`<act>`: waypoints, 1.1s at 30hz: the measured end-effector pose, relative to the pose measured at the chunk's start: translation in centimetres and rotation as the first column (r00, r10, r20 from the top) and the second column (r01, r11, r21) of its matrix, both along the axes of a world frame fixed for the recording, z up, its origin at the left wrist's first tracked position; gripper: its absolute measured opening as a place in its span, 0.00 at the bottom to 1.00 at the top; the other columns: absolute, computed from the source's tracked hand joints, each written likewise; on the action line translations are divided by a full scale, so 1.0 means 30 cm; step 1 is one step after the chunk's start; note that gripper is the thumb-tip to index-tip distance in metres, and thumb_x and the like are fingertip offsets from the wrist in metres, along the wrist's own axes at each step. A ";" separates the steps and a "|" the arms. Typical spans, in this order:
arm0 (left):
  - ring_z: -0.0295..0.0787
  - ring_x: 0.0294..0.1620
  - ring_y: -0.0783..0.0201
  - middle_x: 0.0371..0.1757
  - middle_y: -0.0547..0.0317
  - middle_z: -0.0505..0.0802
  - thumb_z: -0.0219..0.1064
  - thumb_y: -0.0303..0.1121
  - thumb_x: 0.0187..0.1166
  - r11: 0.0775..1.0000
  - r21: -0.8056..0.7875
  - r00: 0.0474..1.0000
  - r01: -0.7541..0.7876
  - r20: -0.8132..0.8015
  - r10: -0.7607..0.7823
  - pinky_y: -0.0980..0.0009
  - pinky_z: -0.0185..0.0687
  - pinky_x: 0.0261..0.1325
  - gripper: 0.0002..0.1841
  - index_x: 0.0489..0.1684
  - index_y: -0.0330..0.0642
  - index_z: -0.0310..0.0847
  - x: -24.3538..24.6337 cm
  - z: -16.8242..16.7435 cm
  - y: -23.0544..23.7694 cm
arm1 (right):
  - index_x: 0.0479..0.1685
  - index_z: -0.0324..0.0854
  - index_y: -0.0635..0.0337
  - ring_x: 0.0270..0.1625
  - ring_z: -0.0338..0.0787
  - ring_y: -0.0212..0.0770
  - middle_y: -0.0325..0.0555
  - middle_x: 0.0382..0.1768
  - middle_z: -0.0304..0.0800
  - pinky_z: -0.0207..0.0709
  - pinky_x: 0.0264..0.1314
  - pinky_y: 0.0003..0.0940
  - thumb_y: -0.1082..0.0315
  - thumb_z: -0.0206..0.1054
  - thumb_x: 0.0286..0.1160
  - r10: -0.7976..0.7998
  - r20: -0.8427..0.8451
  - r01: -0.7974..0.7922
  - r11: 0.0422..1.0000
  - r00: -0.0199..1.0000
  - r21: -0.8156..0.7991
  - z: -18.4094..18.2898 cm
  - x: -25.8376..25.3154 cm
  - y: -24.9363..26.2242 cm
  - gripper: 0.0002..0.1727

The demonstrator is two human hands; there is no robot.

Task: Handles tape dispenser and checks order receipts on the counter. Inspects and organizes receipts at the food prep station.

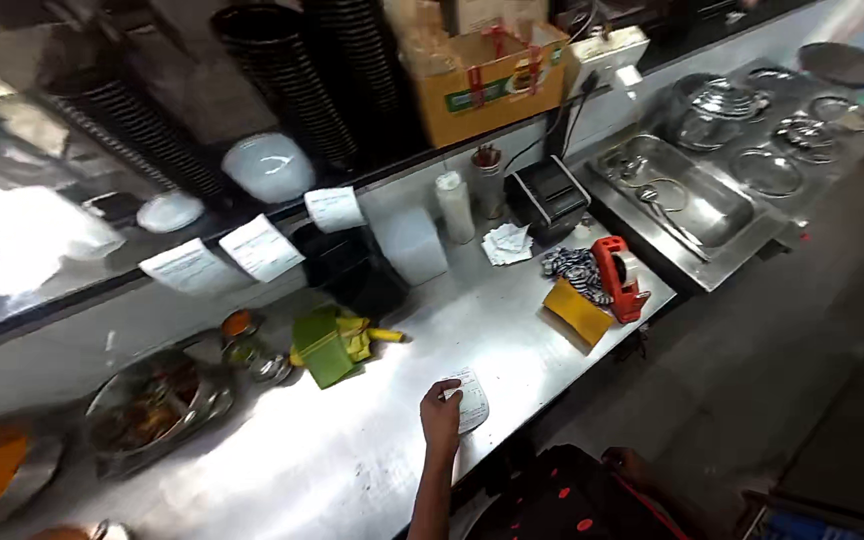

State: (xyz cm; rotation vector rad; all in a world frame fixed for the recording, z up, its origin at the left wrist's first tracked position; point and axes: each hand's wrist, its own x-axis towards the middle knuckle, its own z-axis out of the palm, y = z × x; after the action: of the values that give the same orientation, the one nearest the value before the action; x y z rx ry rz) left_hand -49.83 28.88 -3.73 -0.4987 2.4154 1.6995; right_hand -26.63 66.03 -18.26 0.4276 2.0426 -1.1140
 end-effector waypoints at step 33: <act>0.84 0.69 0.54 0.73 0.46 0.85 0.47 0.42 0.95 0.775 0.607 0.944 0.176 0.117 -0.307 0.56 0.79 0.71 0.23 0.80 0.38 0.70 -0.018 0.092 1.348 | 0.56 0.65 0.62 0.39 0.93 0.51 0.55 0.53 0.90 0.87 0.37 0.46 0.86 0.71 0.60 -0.782 -0.303 0.567 0.610 0.545 -0.554 0.511 -0.828 0.613 0.26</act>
State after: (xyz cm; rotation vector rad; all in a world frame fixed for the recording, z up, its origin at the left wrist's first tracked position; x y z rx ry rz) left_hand -50.37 69.31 -0.97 -0.2379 1.5873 2.0185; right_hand -51.48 84.40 -2.93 0.8488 2.0261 -2.3278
